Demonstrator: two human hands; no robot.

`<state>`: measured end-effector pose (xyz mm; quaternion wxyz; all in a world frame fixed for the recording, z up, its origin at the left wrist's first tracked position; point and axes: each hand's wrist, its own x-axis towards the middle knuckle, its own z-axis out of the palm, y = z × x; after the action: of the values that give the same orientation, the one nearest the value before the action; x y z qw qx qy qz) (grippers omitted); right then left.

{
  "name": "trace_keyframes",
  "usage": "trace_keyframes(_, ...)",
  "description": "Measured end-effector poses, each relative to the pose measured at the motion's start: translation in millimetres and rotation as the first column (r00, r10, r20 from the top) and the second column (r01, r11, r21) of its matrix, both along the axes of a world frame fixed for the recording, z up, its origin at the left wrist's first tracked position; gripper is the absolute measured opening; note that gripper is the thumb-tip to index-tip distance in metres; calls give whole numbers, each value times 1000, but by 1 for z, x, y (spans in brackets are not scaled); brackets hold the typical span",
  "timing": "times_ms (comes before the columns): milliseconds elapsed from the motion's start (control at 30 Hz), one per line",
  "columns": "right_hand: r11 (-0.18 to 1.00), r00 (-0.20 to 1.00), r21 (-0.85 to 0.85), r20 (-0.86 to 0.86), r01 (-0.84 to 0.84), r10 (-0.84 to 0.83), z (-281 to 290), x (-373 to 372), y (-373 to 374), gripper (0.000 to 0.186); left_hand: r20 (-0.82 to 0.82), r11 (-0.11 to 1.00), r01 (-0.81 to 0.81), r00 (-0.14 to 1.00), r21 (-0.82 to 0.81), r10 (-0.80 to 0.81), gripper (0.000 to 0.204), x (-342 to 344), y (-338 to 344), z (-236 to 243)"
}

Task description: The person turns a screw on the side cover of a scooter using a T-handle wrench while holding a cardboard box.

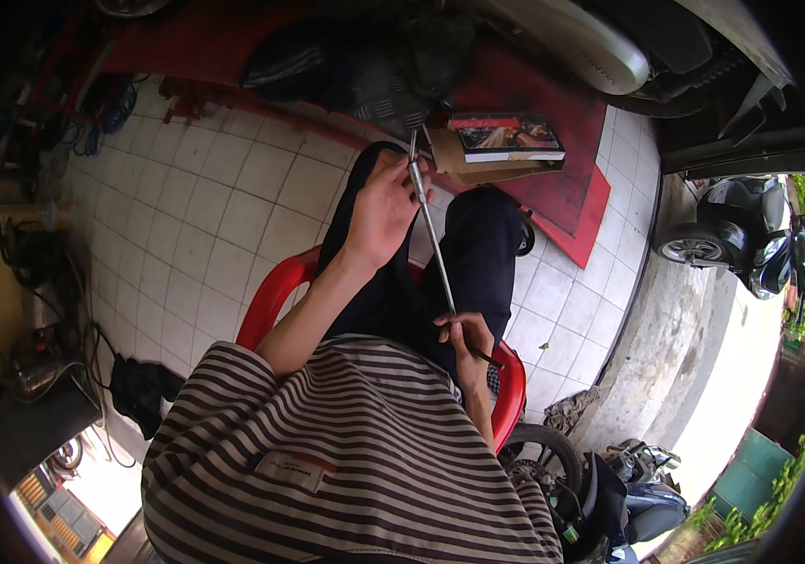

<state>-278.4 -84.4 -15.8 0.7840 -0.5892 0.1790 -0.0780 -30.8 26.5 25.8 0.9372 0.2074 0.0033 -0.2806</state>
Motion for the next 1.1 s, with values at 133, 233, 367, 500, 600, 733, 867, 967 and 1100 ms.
trace_keyframes(133,999,999,20,22,32,-33,-2,-1,2,7,70,1000,-13,997,13,12,11,-4,-4,11)
trace_keyframes(233,998,997,46,48,53,-55,-2,-1,1,6,41,996,-44,998,83,40,12,-9,-6,22)
trace_keyframes(367,996,994,38,71,75,-78,-3,-2,0,4,61,995,-13,998,99,7,13,-12,-6,32)
trace_keyframes(500,996,993,33,83,82,-84,-3,-1,0,4,165,982,-38,986,186,6,13,-15,-8,34)
trace_keyframes(600,996,992,55,95,77,-82,-2,-1,0,4,232,972,-79,972,223,26,14,-14,-8,37)
trace_keyframes(733,995,991,67,107,73,-80,-3,-1,1,3,256,970,-99,966,222,40,14,-14,-9,37)
trace_keyframes(867,993,990,82,100,90,-98,-4,0,1,4,289,952,-80,957,295,-9,15,-10,-12,44)
trace_keyframes(967,988,988,115,106,104,-116,-4,-1,2,6,314,906,-97,948,413,-42,16,-4,-22,57)
trace_keyframes(1100,995,991,57,101,87,-92,18,17,5,13,449,829,-192,890,525,-78,16,18,-47,66)
